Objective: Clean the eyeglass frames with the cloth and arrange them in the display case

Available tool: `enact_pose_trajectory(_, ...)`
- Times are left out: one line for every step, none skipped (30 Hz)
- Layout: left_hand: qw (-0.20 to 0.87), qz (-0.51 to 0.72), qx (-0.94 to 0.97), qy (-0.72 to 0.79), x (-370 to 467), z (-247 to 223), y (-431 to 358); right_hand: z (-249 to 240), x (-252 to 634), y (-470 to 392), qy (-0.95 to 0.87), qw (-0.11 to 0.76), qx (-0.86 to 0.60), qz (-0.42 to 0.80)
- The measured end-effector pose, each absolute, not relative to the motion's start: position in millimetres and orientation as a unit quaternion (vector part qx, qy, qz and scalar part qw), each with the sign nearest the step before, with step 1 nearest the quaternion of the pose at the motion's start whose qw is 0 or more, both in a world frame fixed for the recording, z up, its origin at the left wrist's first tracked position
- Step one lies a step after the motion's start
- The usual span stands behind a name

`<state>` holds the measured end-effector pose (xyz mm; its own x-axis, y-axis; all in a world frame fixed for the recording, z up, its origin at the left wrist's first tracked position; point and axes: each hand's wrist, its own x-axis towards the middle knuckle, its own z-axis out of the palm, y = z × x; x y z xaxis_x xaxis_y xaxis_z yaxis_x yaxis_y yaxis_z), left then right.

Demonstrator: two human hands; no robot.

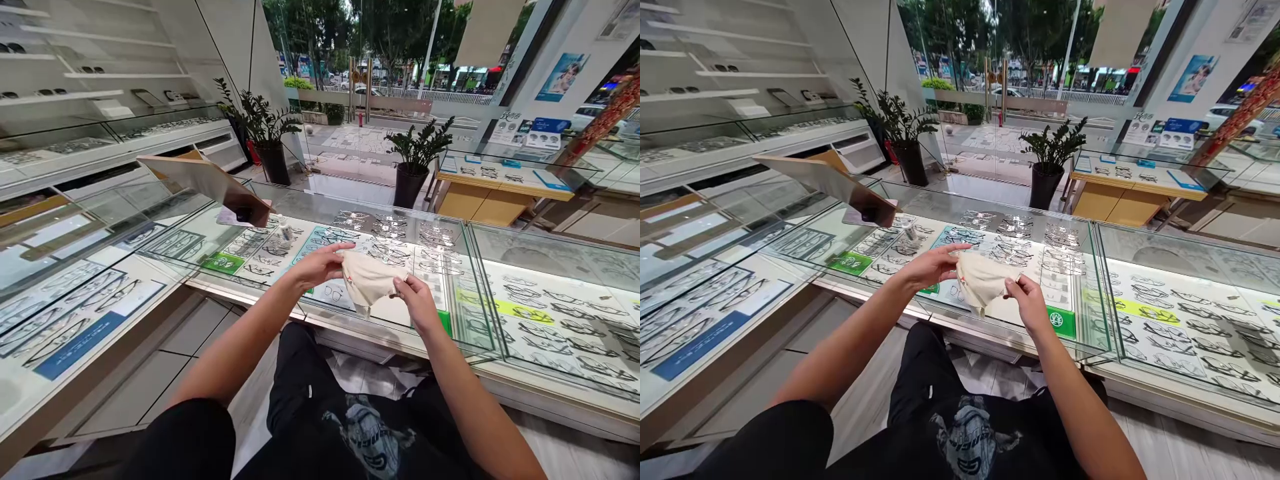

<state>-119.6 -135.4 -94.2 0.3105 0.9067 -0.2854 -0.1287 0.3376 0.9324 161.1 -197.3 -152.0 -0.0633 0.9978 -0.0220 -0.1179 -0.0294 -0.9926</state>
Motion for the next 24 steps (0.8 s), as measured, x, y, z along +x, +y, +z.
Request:
enact_pose_trajectory(0.629, 0.388, 0.467, 0.486, -121, -102, -134, -155, 161, -196, -0.498, 0.479, -0.493, 0.529)
enact_pose_trajectory(0.563, 0.400, 0.494, 0.528, -121, -110, -134, -159, 162, -195, -0.526, 0.439, -0.535, 0.495)
enact_pose_trajectory(0.488, 0.408, 0.525, 0.565, -120, -120, -136, -164, 163, -194, -0.559, 0.390, -0.579, 0.447)
enact_pose_trajectory(0.410, 0.408, 0.565, 0.588, -118, -131, -139, -170, 165, -194, -0.589, 0.340, -0.621, 0.390)
enact_pose_trajectory(0.346, 0.397, 0.611, 0.590, -115, -141, -144, -175, 166, -195, -0.613, 0.299, -0.653, 0.329)
enact_pose_trajectory(0.287, 0.367, 0.678, 0.568, -113, -150, -150, -180, 168, -196, -0.630, 0.277, -0.673, 0.273)
enact_pose_trajectory(0.240, 0.324, 0.744, 0.532, -111, -158, -157, -185, 170, -197, -0.643, 0.275, -0.679, 0.224)
enact_pose_trajectory(0.198, 0.275, 0.801, 0.494, -110, -165, -164, -188, 172, -199, -0.659, 0.287, -0.671, 0.183)
enact_pose_trajectory(0.166, 0.227, 0.841, 0.462, -109, -169, -170, -191, 172, -200, -0.682, 0.305, -0.648, 0.147)
enact_pose_trajectory(0.151, 0.190, 0.863, 0.444, -109, -172, -175, -194, 173, -202, -0.715, 0.318, -0.612, 0.119)
enact_pose_trajectory(0.143, 0.165, 0.873, 0.437, -110, -174, -179, -196, 172, -203, -0.751, 0.320, -0.570, 0.098)
enact_pose_trajectory(0.137, 0.151, 0.876, 0.438, -111, -174, -181, -199, 172, -204, -0.783, 0.311, -0.532, 0.083)
enact_pose_trajectory(0.133, 0.145, 0.875, 0.442, -113, -174, -183, -201, 171, -205, -0.807, 0.294, -0.506, 0.075)
enact_pose_trajectory(0.129, 0.144, 0.872, 0.449, -115, -173, -184, -204, 170, -206, -0.822, 0.276, -0.493, 0.073)
enact_pose_trajectory(0.126, 0.149, 0.867, 0.459, -117, -172, -185, -207, 169, -207, -0.827, 0.262, -0.493, 0.073)
enact_pose_trajectory(0.126, 0.155, 0.862, 0.467, -118, -172, -187, -210, 168, -207, -0.825, 0.253, -0.500, 0.074)
enact_pose_trajectory(0.128, 0.161, 0.857, 0.473, -119, -172, -189, -212, 167, -208, -0.819, 0.251, -0.511, 0.076)
enact_pose_trajectory(0.131, 0.164, 0.852, 0.479, -119, -171, -192, -214, 167, -208, -0.813, 0.251, -0.519, 0.080)
enact_pose_trajectory(0.132, 0.167, 0.846, 0.488, -119, -171, -195, -216, 166, -208, -0.809, 0.252, -0.525, 0.082)
enact_pose_trajectory(0.130, 0.170, 0.837, 0.504, -118, -171, -198, -216, 166, -208, -0.806, 0.254, -0.528, 0.084)
enact_pose_trajectory(0.124, 0.174, 0.822, 0.528, -116, -171, -201, -217, 166, -208, -0.804, 0.256, -0.530, 0.084)
enact_pose_trajectory(0.119, 0.179, 0.803, 0.556, -114, -170, -205, -217, 165, -207, -0.803, 0.257, -0.532, 0.084)
enact_pose_trajectory(0.118, 0.183, 0.781, 0.585, -112, -170, -207, -216, 165, -208, -0.802, 0.257, -0.533, 0.084)
enact_pose_trajectory(0.124, 0.186, 0.763, 0.607, -109, -169, -210, -216, 165, -208, -0.801, 0.257, -0.534, 0.084)
